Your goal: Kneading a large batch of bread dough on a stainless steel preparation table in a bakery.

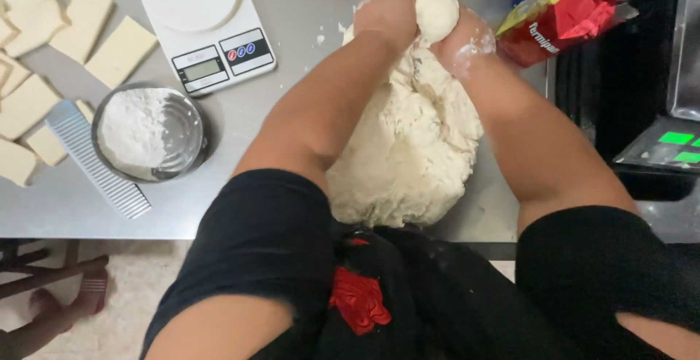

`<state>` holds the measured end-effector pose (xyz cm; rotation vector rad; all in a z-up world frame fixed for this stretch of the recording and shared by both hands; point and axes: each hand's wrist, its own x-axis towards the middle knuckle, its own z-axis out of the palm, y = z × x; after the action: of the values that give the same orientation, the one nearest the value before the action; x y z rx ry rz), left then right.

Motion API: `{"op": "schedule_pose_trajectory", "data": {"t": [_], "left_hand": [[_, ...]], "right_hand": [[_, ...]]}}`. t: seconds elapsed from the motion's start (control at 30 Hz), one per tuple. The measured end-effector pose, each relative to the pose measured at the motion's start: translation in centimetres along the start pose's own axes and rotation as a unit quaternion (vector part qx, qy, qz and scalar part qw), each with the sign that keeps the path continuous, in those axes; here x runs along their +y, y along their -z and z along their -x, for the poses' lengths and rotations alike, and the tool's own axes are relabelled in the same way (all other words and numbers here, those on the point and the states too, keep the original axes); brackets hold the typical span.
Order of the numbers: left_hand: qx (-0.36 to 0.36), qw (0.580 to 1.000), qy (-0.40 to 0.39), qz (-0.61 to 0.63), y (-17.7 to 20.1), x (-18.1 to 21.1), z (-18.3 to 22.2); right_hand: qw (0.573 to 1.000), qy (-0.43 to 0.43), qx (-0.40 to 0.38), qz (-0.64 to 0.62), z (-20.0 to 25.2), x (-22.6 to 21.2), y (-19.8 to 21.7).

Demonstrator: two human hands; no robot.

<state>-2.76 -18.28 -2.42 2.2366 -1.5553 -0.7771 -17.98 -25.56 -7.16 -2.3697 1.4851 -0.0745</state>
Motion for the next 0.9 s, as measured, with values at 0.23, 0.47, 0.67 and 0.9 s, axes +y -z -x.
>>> {"op": "schedule_pose_trajectory", "data": {"t": [0.23,0.47,0.67,0.9], "left_hand": [[0.088,0.992,-0.07,0.049,-2.1,-2.7,4.6],[0.135,0.852,-0.5,-0.076,-0.6,-8.9,21.9],[0.158,0.896,-0.413,0.047,-0.2,-8.2,14.6],[-0.113,0.942,-0.309,-0.065,-0.2,-5.7,24.3]], "right_hand": [[0.998,0.055,0.019,0.024,7.4,-0.5,3.1],[0.958,0.27,-0.097,0.02,22.5,1.3,10.3],[0.976,0.207,-0.03,-0.062,17.9,-1.5,3.1],[0.952,0.245,-0.167,0.078,26.0,-4.9,4.5]]}}
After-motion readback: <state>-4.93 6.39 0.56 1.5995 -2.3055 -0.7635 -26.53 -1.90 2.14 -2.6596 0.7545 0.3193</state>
